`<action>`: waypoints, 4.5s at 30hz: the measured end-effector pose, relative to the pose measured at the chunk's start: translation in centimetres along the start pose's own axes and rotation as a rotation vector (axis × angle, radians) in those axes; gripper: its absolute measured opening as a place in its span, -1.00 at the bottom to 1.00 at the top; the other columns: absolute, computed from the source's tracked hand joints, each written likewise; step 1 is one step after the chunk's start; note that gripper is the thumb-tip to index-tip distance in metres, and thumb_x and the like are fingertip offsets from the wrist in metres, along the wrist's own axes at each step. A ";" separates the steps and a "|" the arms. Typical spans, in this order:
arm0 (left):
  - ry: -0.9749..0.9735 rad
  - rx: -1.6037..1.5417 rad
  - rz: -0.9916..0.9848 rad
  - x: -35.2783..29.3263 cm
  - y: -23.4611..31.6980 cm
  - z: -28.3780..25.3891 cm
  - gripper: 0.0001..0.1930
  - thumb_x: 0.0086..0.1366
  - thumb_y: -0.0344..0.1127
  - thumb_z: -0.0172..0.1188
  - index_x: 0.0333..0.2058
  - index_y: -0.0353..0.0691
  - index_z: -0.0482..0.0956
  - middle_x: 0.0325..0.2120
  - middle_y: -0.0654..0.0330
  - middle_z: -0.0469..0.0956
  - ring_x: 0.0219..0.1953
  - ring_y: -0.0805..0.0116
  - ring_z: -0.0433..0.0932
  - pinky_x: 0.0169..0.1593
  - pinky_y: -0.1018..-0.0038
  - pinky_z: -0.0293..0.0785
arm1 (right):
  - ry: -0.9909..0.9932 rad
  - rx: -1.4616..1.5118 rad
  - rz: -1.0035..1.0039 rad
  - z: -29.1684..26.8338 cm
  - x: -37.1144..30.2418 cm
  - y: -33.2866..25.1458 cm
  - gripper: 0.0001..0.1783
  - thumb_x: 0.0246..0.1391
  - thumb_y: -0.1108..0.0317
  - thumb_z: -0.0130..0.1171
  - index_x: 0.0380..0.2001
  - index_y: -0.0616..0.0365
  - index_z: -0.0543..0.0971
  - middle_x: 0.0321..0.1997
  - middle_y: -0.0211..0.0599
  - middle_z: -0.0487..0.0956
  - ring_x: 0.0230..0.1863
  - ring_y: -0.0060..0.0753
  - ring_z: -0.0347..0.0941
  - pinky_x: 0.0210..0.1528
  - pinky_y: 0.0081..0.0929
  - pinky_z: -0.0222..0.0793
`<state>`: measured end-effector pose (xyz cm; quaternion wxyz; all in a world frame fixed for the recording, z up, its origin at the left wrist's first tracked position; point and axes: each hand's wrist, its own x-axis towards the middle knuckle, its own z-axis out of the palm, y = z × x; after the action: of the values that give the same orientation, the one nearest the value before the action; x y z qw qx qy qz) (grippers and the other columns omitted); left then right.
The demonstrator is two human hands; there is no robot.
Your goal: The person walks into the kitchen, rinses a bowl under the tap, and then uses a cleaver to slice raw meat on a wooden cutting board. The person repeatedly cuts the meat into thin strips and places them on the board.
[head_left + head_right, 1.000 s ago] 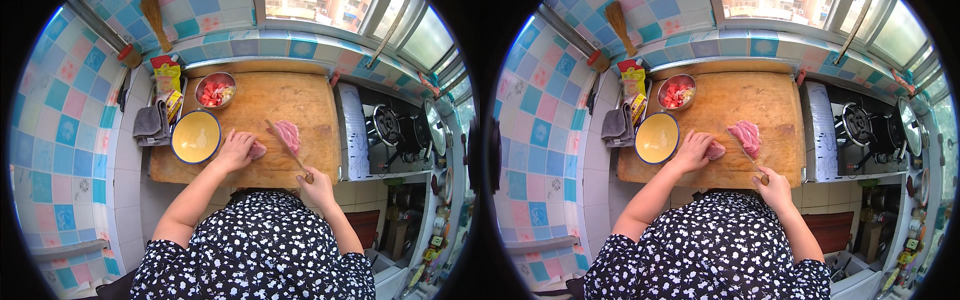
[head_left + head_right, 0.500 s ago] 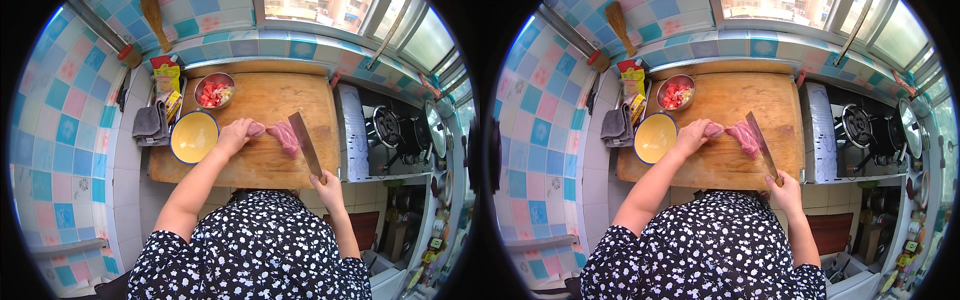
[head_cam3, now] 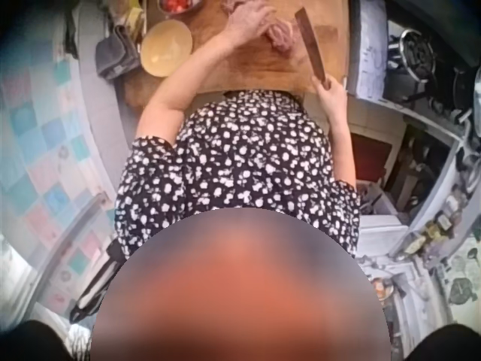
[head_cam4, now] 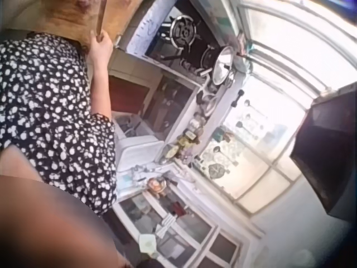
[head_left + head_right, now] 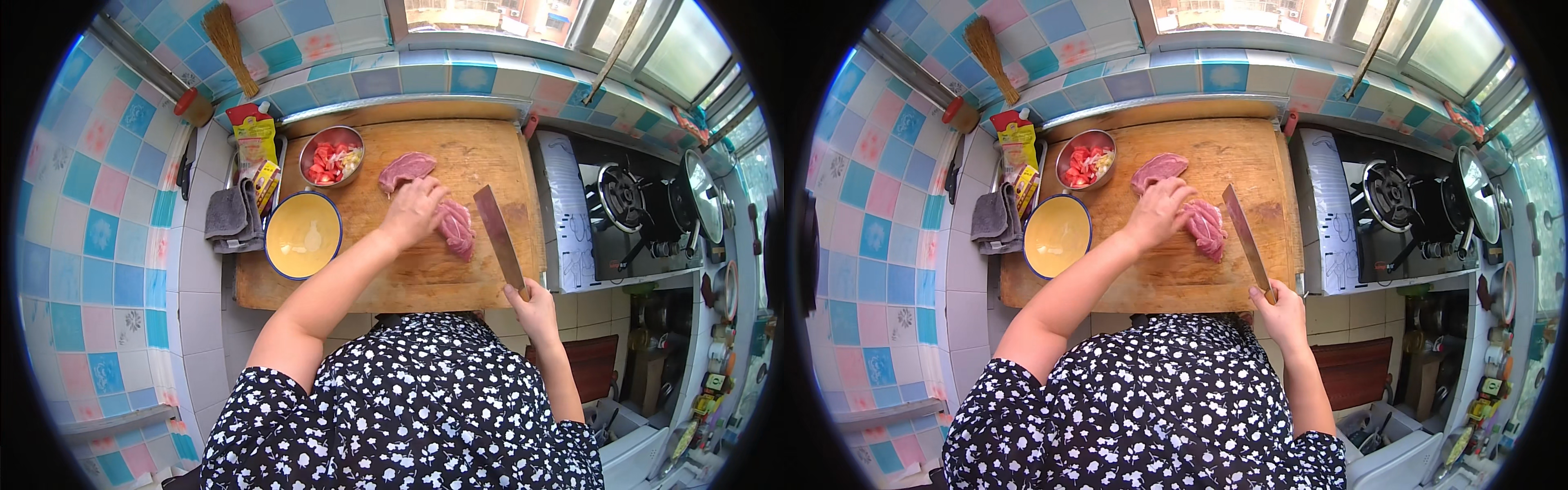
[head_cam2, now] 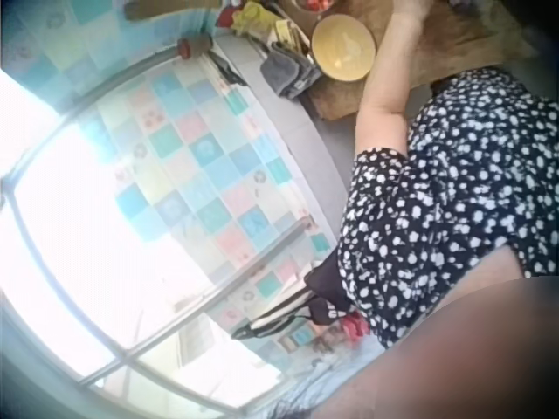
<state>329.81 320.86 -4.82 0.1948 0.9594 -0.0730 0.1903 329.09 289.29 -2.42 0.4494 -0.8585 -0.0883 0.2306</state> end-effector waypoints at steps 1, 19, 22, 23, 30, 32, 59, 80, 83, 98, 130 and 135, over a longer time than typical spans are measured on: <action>-0.065 -0.036 0.016 -0.7 1.9 0.6 -0.56 0.16 -0.17 0.36 -0.01 -0.12 0.51 -0.08 0.11 0.48 0.02 0.07 0.45 0.12 0.24 0.38 | 0.015 0.019 -0.024 0.1 0.1 0.5 -0.66 0.17 0.14 0.28 -0.19 0.22 0.64 -0.65 -0.57 0.45 -0.67 -0.74 0.27 -0.62 -0.61 0.19; -0.222 -0.301 -0.274 -3.9 -1.1 1.9 -0.79 0.22 -0.39 0.12 -0.16 -0.23 0.46 -0.21 -0.01 0.54 -0.14 -0.04 0.56 -0.05 0.21 0.51 | -0.023 -0.105 0.100 0.4 1.7 0.6 -0.58 0.11 0.02 0.28 -0.14 0.13 0.67 -0.36 -0.09 0.69 -0.28 -0.10 0.64 -0.18 -0.26 0.47; -0.176 -0.163 -0.159 -3.3 -0.6 1.2 -0.70 0.15 -0.41 0.21 -0.11 -0.19 0.48 -0.16 0.09 0.53 0.01 0.03 0.48 0.10 0.18 0.43 | -0.006 -0.136 0.037 0.4 2.0 1.4 -0.58 0.10 0.02 0.28 -0.14 0.12 0.67 -0.36 -0.08 0.68 -0.27 -0.03 0.63 -0.18 -0.23 0.47; -0.132 -0.119 -0.078 -3.0 -0.4 0.9 -0.68 0.14 -0.41 0.24 -0.10 -0.17 0.49 -0.16 0.12 0.54 0.04 0.05 0.46 0.13 0.18 0.41 | 0.000 -0.134 0.039 0.5 2.1 1.5 -0.58 0.10 0.02 0.28 -0.15 0.12 0.67 -0.36 -0.07 0.68 -0.27 -0.03 0.63 -0.18 -0.23 0.47; -0.367 0.031 0.180 -2.4 -1.0 1.6 -0.60 0.06 -0.31 0.35 -0.07 -0.06 0.53 -0.10 0.21 0.53 0.06 0.15 0.44 0.29 0.15 0.23 | -0.024 -0.131 0.081 0.5 2.5 1.3 -0.58 0.10 0.03 0.27 -0.13 0.12 0.66 -0.34 -0.05 0.68 -0.23 0.00 0.62 -0.15 -0.22 0.47; -0.472 0.076 0.154 -2.0 -0.8 1.1 -0.61 0.07 -0.30 0.35 -0.08 -0.04 0.54 -0.10 0.23 0.53 0.05 0.16 0.44 0.31 0.08 0.19 | -0.030 -0.148 0.084 0.4 2.5 1.3 -0.57 0.10 0.03 0.27 -0.11 0.12 0.65 -0.33 -0.04 0.68 -0.22 0.02 0.62 -0.14 -0.20 0.48; -0.735 0.316 0.205 2.9 -0.8 1.5 -0.45 0.00 -0.06 0.43 -0.05 -0.17 0.55 -0.04 0.09 0.43 0.13 0.06 0.33 0.20 0.17 0.26 | -0.004 -0.186 0.054 0.1 2.9 0.5 -0.61 0.11 0.08 0.25 -0.11 0.11 0.64 -0.31 0.03 0.66 -0.20 0.12 0.60 -0.14 -0.11 0.48; -0.741 -0.236 -0.209 -1.3 -1.1 -0.5 -0.51 0.15 -0.13 0.39 0.04 -0.11 0.51 0.11 0.02 0.33 0.13 -0.01 0.39 0.16 0.21 0.39 | -0.040 -0.088 0.085 -0.1 3.3 0.7 -0.62 0.11 0.12 0.26 -0.13 0.19 0.62 -0.28 0.01 0.67 -0.19 0.09 0.60 -0.14 -0.18 0.47; -0.503 -0.031 0.005 -2.5 -0.4 -1.1 -0.54 0.11 -0.18 0.40 -0.01 -0.11 0.53 0.06 0.06 0.36 0.16 0.04 0.37 0.18 0.20 0.36 | -0.037 -0.083 0.084 0.1 3.4 1.0 -0.62 0.12 0.13 0.25 -0.13 0.19 0.62 -0.27 0.01 0.67 -0.18 0.08 0.60 -0.12 -0.19 0.47; -0.181 -0.008 0.324 -4.9 0.4 1.0 -0.67 0.14 -0.36 0.16 -0.08 -0.03 0.60 -0.21 0.22 0.50 -0.14 0.22 0.50 -0.08 0.32 0.48 | -0.015 -0.188 -0.002 0.3 3.3 0.4 -0.64 0.12 0.13 0.26 -0.12 0.15 0.62 -0.30 0.03 0.66 -0.21 0.11 0.59 -0.15 -0.15 0.47; 0.006 -0.142 0.257 -8.9 -0.1 2.4 -0.77 0.14 -0.33 0.30 -0.21 -0.12 0.56 -0.14 0.16 0.50 -0.04 0.11 0.48 0.04 0.22 0.43 | -0.105 -0.282 0.087 2.8 -1.9 -4.4 -0.58 0.10 0.08 0.30 -0.05 0.09 0.63 -0.33 -0.02 0.67 -0.22 0.06 0.61 -0.12 -0.15 0.46; 0.094 -0.123 0.154 -9.7 -1.8 1.0 -0.76 0.11 -0.40 0.30 -0.21 -0.14 0.53 -0.20 0.15 0.50 -0.12 0.09 0.50 -0.04 0.23 0.47 | -0.127 -0.288 0.068 2.9 -1.9 -5.7 -0.57 0.09 0.08 0.30 -0.04 0.08 0.63 -0.35 -0.02 0.66 -0.23 0.07 0.60 -0.13 -0.14 0.46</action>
<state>321.65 322.77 -10.13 0.2413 0.9273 -0.1487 0.2445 326.40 294.04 1.43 0.3072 -0.9003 -0.1194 0.2843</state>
